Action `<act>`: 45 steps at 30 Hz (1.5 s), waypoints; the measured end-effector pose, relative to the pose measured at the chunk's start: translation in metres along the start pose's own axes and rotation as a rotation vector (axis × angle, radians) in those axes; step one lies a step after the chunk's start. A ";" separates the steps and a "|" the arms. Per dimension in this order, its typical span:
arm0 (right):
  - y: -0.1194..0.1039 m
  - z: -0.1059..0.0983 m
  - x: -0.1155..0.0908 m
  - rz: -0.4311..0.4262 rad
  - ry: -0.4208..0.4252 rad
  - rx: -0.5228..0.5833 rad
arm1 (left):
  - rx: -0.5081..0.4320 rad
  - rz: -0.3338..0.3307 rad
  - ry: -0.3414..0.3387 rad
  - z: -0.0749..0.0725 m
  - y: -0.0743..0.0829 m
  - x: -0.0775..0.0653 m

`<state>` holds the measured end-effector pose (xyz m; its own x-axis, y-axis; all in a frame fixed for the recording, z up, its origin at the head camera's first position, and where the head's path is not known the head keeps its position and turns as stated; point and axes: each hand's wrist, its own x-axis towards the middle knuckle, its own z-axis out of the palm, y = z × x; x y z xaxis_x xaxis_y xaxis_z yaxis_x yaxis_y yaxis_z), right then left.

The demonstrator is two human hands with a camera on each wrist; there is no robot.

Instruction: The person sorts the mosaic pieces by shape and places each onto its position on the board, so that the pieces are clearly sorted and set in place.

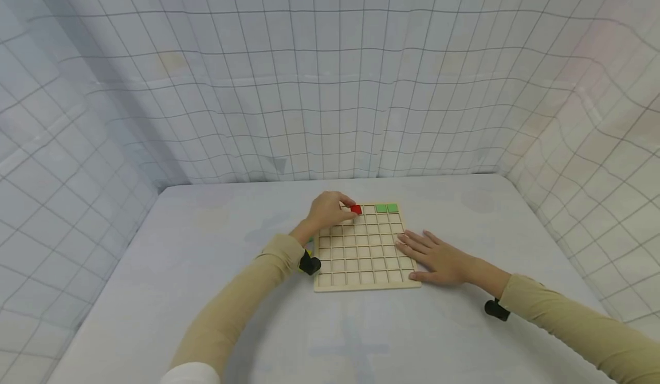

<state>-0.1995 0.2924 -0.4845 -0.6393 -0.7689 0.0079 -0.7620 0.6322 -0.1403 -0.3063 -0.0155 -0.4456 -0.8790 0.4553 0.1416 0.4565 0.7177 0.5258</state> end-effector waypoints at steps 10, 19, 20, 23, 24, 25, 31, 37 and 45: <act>-0.004 -0.007 0.002 0.058 -0.117 -0.030 | -0.030 -0.036 0.003 0.010 0.012 0.009; 0.001 -0.001 0.001 0.058 -0.081 0.017 | -0.036 -0.062 -0.001 0.020 0.016 0.021; 0.001 -0.002 0.001 0.055 -0.083 0.014 | -0.028 -0.070 -0.005 0.020 0.016 0.022; 0.000 -0.004 0.002 0.052 -0.094 0.004 | -0.010 -0.088 -0.012 0.021 0.017 0.026; 0.000 -0.005 0.002 0.051 -0.091 -0.001 | -0.005 -0.091 -0.014 0.022 0.017 0.027; 0.000 -0.004 0.002 0.052 -0.089 -0.004 | 0.001 -0.094 -0.015 0.023 0.017 0.028; 0.004 0.003 0.000 0.029 -0.051 -0.012 | 0.004 -0.123 -0.030 0.029 0.017 0.029; 0.003 0.003 0.001 0.016 -0.033 -0.012 | -0.012 -0.136 -0.031 0.035 0.016 0.028; -0.002 -0.005 0.002 0.044 -0.098 -0.038 | -0.018 -0.128 -0.020 0.038 0.015 0.029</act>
<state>-0.1999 0.2898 -0.4791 -0.6604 -0.7450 -0.0941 -0.7382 0.6670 -0.1004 -0.3196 0.0288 -0.4652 -0.9268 0.3714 0.0561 0.3385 0.7613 0.5531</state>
